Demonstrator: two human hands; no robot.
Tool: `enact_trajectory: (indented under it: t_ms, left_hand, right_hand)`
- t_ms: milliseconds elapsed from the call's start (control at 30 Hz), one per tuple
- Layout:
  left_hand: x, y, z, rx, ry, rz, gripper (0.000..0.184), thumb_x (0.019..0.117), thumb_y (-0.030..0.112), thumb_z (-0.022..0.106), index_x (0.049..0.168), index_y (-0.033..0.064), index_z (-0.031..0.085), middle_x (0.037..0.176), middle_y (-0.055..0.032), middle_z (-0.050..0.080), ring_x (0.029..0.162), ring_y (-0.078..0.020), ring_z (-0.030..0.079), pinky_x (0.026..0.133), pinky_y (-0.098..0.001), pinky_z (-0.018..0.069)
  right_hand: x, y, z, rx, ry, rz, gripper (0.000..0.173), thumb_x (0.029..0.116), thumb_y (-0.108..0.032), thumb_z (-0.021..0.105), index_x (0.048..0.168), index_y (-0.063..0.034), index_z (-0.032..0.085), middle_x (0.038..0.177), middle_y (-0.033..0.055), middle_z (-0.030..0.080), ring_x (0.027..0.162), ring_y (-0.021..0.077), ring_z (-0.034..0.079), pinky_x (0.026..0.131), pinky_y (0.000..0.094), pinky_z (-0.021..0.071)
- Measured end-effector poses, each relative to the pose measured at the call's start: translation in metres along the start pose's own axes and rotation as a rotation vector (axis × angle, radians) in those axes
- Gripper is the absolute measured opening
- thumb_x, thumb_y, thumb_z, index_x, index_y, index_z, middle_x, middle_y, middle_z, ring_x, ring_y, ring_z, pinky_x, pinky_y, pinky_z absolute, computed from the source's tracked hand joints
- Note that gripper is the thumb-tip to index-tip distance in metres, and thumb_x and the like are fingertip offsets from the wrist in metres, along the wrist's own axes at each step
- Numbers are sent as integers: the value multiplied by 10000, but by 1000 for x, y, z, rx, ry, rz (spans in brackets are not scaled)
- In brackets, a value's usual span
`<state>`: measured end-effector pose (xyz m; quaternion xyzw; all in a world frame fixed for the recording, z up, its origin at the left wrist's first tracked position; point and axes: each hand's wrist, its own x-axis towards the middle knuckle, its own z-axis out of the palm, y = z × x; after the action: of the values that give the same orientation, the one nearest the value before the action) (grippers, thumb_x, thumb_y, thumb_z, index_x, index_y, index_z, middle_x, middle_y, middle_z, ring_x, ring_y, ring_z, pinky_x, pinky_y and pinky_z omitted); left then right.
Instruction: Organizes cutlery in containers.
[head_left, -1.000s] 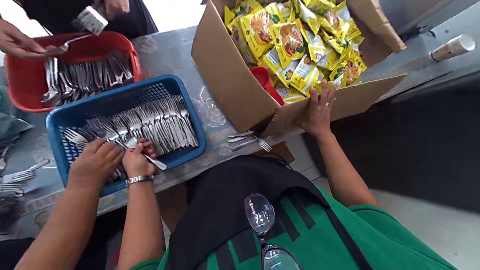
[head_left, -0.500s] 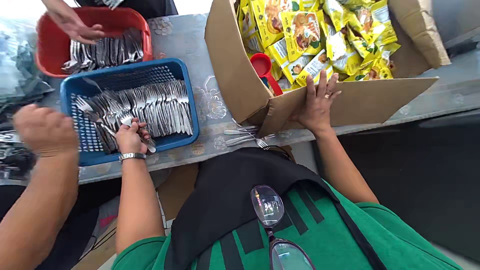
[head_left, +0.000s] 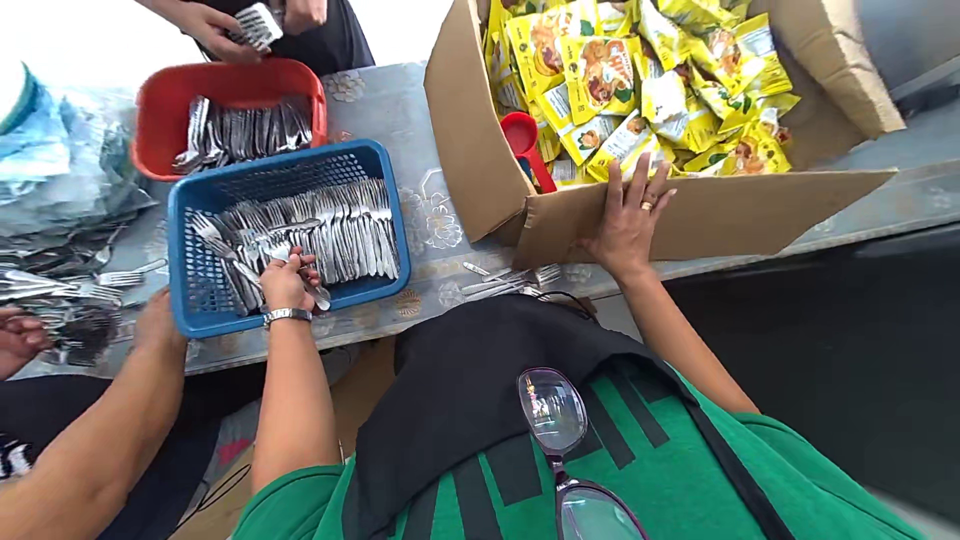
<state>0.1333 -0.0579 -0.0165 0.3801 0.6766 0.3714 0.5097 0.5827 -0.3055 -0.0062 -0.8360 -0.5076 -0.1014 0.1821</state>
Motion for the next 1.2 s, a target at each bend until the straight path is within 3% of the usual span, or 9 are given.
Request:
enact_trajectory:
  t_ms: [67, 133, 200, 300, 400, 467, 767, 1033, 1200]
  left_hand:
    - [-1, -1, -1, 1, -4, 5, 192, 1112, 143, 399, 1230, 77, 535, 805, 41, 667, 503, -14, 538, 473, -170, 455]
    - [-2, -2, -2, 9, -5, 21, 179, 1108, 136, 403, 1213, 79, 538, 788, 50, 668, 496, -8, 541, 464, -161, 454]
    - [-4, -3, -2, 14, -10, 32, 174, 1108, 135, 400, 1200, 82, 538, 783, 55, 673, 494, -6, 548, 460, -160, 456]
    - [-7, -1, -1, 26, -16, 54, 209, 1114, 151, 381, 1246, 67, 520, 792, 51, 655, 500, -6, 535, 472, -168, 455]
    - [-8, 3, 0, -20, 23, 95, 227, 1115, 155, 380, 1266, 56, 518, 804, 25, 669, 485, -23, 535, 463, -180, 463]
    - [-13, 4, -3, -69, 58, 150, 246, 1120, 154, 362, 1294, 47, 498, 831, 19, 664, 501, -31, 545, 479, -186, 476]
    - [-97, -21, -21, -143, 110, 402, 232, 1116, 124, 379, 1279, 35, 518, 831, 51, 689, 524, -18, 581, 475, -177, 501]
    - [-140, -63, 10, -152, 36, 281, 235, 1108, 107, 398, 1270, 22, 544, 839, 38, 697, 524, -9, 570, 474, -169, 493]
    - [-154, -63, 19, -119, -49, 234, 237, 1103, 93, 407, 1265, 13, 561, 855, 21, 692, 528, -13, 561, 474, -167, 482]
  right_hand:
    - [-31, -13, -10, 77, 33, -159, 1123, 682, -222, 900, 1622, -90, 302, 1671, 330, 155, 1534, 582, 101, 1167, 815, 126]
    - [-62, -31, 0, 244, 133, -436, 549, 929, -190, 665, 1449, -51, 558, 1530, 267, 483, 1468, 435, 410, 1201, 621, 320]
    - [-77, -52, 22, 526, -66, -662, 277, 1034, -75, 566, 1267, -11, 700, 1309, 204, 683, 1269, 331, 642, 1105, 458, 502]
    - [-72, -69, 73, 577, -548, -663, 483, 1007, -124, 645, 1426, 92, 535, 1520, 287, 495, 1426, 417, 491, 1171, 505, 419]
    - [-67, -79, 109, 327, -617, -622, 823, 1005, -454, 616, 1568, 75, 333, 1655, 267, 296, 1545, 395, 300, 1250, 519, 278]
    - [-70, -77, 124, 292, -607, -620, 837, 1026, -543, 524, 1576, 58, 334, 1656, 253, 307, 1550, 391, 291, 1255, 544, 253]
    - [-47, -70, 135, 363, -576, -689, 633, 1086, -389, 428, 1567, 22, 390, 1644, 213, 360, 1537, 388, 324, 1254, 585, 238]
    - [-45, -78, 143, 483, -433, -631, 490, 1093, -280, 454, 1455, 37, 542, 1497, 243, 543, 1410, 424, 503, 1186, 560, 381]
    - [-43, -60, 137, 552, -569, -837, 1094, 877, -764, 542, 1553, 77, 365, 1599, 282, 393, 1500, 424, 373, 1243, 550, 288]
